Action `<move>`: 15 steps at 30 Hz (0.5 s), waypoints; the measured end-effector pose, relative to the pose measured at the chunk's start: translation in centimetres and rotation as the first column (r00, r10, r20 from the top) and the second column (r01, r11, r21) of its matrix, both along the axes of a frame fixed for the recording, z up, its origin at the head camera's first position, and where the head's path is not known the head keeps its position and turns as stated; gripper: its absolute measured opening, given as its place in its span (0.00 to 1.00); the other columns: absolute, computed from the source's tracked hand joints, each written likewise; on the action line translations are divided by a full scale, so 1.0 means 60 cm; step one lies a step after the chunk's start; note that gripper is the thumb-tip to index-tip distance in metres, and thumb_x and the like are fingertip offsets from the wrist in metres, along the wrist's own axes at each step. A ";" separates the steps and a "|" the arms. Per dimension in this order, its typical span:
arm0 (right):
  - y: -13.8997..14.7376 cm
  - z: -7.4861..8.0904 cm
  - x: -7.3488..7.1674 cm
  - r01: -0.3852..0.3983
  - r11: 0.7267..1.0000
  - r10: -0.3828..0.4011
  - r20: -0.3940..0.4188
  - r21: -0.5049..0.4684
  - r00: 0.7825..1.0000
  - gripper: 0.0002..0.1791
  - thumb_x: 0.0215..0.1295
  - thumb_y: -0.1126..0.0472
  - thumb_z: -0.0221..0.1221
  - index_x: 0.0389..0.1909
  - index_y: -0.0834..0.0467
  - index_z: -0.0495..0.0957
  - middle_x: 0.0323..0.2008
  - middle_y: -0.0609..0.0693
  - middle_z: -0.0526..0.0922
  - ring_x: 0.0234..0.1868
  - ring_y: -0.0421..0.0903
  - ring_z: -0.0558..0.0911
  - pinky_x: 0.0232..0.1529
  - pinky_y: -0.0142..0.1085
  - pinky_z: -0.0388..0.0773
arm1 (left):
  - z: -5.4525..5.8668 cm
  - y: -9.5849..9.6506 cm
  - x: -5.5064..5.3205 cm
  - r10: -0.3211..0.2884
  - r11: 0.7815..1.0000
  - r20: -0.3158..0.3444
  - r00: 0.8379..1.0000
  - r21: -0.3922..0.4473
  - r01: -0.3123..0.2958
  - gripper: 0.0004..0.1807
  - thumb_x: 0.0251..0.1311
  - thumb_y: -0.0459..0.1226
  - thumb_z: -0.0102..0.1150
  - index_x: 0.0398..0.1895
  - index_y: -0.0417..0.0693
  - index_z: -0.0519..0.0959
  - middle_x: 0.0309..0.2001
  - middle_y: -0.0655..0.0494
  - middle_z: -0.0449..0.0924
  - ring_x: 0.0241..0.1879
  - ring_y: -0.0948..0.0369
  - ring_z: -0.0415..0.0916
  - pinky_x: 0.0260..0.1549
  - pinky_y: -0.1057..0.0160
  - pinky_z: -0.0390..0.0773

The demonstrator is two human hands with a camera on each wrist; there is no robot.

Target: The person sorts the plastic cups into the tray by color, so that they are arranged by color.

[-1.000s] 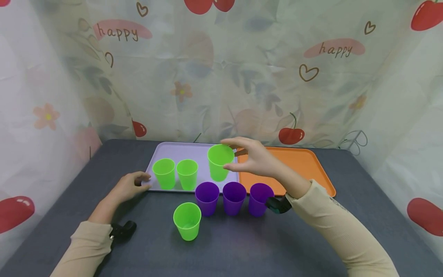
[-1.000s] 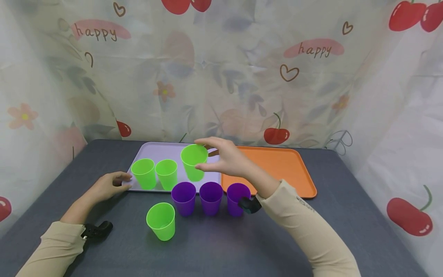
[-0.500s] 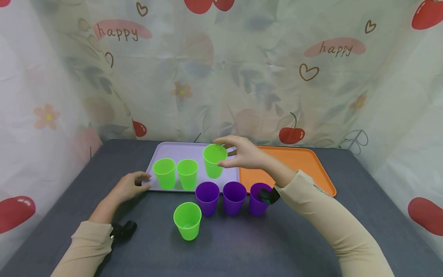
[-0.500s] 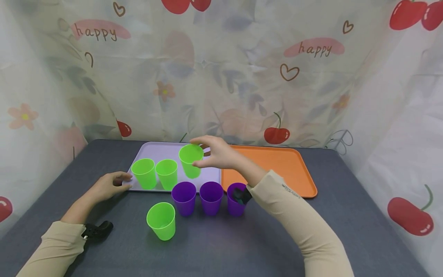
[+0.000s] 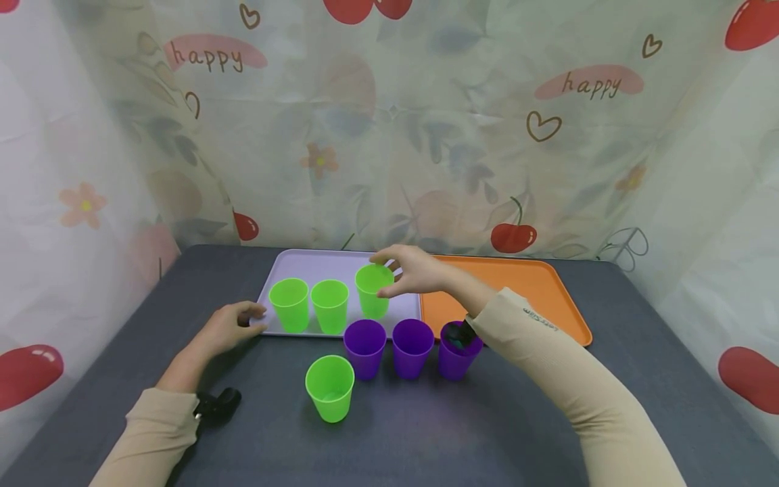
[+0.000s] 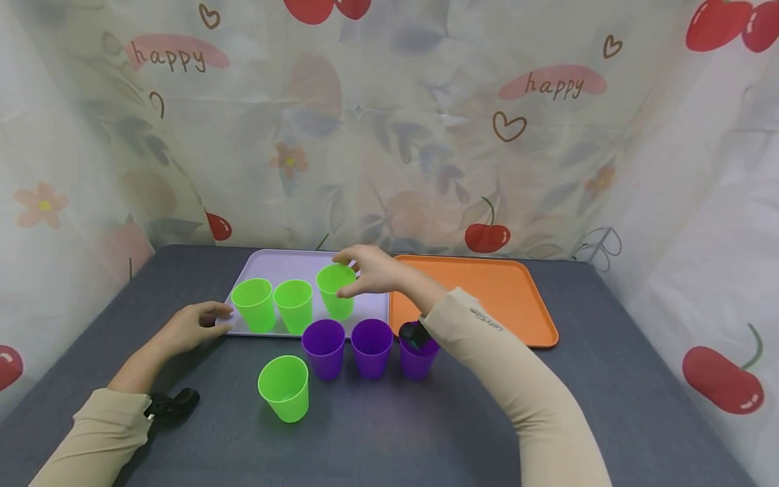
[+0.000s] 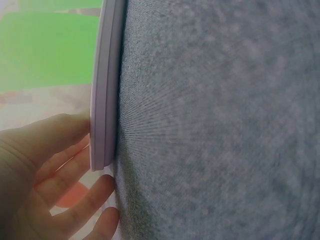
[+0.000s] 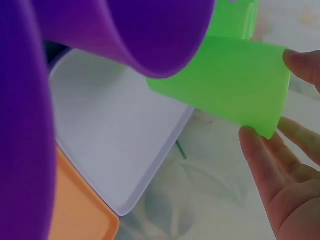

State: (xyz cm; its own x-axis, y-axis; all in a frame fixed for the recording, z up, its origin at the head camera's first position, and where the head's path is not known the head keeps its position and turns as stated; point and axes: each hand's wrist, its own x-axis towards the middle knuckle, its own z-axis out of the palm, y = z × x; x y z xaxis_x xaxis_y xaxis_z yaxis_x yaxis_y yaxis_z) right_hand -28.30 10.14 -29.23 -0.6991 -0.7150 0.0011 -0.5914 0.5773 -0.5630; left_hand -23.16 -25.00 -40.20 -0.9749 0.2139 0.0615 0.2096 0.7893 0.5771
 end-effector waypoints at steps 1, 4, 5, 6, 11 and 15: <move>-0.002 -0.001 -0.002 -0.001 1.000 0.001 0.006 0.015 1.000 0.34 0.53 0.60 0.66 0.61 0.64 0.68 0.59 0.60 0.73 0.56 0.57 0.77 0.51 0.40 0.78 | 0.000 0.000 0.000 -0.001 1.000 -0.002 1.000 0.000 0.001 0.19 0.58 0.36 0.59 0.49 0.33 0.76 0.47 0.35 0.79 0.48 0.41 0.76 0.47 0.44 0.74; -0.008 -0.005 -0.006 -0.005 0.999 0.003 0.022 0.052 1.000 0.34 0.53 0.60 0.66 0.62 0.63 0.68 0.58 0.60 0.74 0.56 0.57 0.77 0.53 0.41 0.77 | 0.001 0.003 0.001 -0.005 1.000 -0.007 1.000 0.002 0.005 0.19 0.57 0.36 0.60 0.48 0.32 0.76 0.47 0.35 0.79 0.48 0.40 0.76 0.47 0.44 0.75; -0.009 -0.007 -0.007 -0.004 0.998 0.002 0.028 0.062 1.000 0.34 0.53 0.60 0.66 0.62 0.63 0.67 0.58 0.59 0.74 0.57 0.57 0.77 0.53 0.41 0.77 | 0.001 0.003 0.002 -0.006 1.000 -0.010 1.000 0.002 0.006 0.18 0.57 0.36 0.60 0.48 0.32 0.76 0.46 0.35 0.79 0.47 0.40 0.76 0.46 0.44 0.75; -0.011 -0.008 -0.007 -0.005 0.997 0.003 0.031 0.073 1.000 0.35 0.53 0.59 0.66 0.62 0.63 0.67 0.58 0.59 0.74 0.57 0.57 0.77 0.53 0.40 0.77 | 0.001 0.003 0.002 -0.008 1.000 -0.012 1.000 0.000 0.008 0.18 0.57 0.36 0.60 0.47 0.32 0.76 0.46 0.35 0.79 0.47 0.40 0.76 0.46 0.45 0.75; -0.017 -0.016 -0.010 -0.024 0.994 0.020 0.040 0.107 0.999 0.35 0.53 0.60 0.66 0.62 0.64 0.67 0.58 0.60 0.74 0.56 0.58 0.77 0.54 0.39 0.77 | -0.002 0.002 0.000 -0.004 1.000 -0.016 1.000 -0.002 0.004 0.18 0.56 0.36 0.60 0.47 0.32 0.77 0.46 0.35 0.80 0.46 0.40 0.77 0.45 0.45 0.76; -0.021 -0.020 -0.011 -0.031 0.991 0.028 0.028 0.129 0.999 0.35 0.52 0.60 0.66 0.61 0.64 0.68 0.57 0.60 0.75 0.55 0.57 0.79 0.54 0.38 0.77 | -0.003 0.001 -0.001 -0.004 1.000 -0.015 1.000 0.000 0.004 0.18 0.56 0.36 0.61 0.47 0.32 0.77 0.46 0.35 0.80 0.47 0.40 0.77 0.45 0.45 0.76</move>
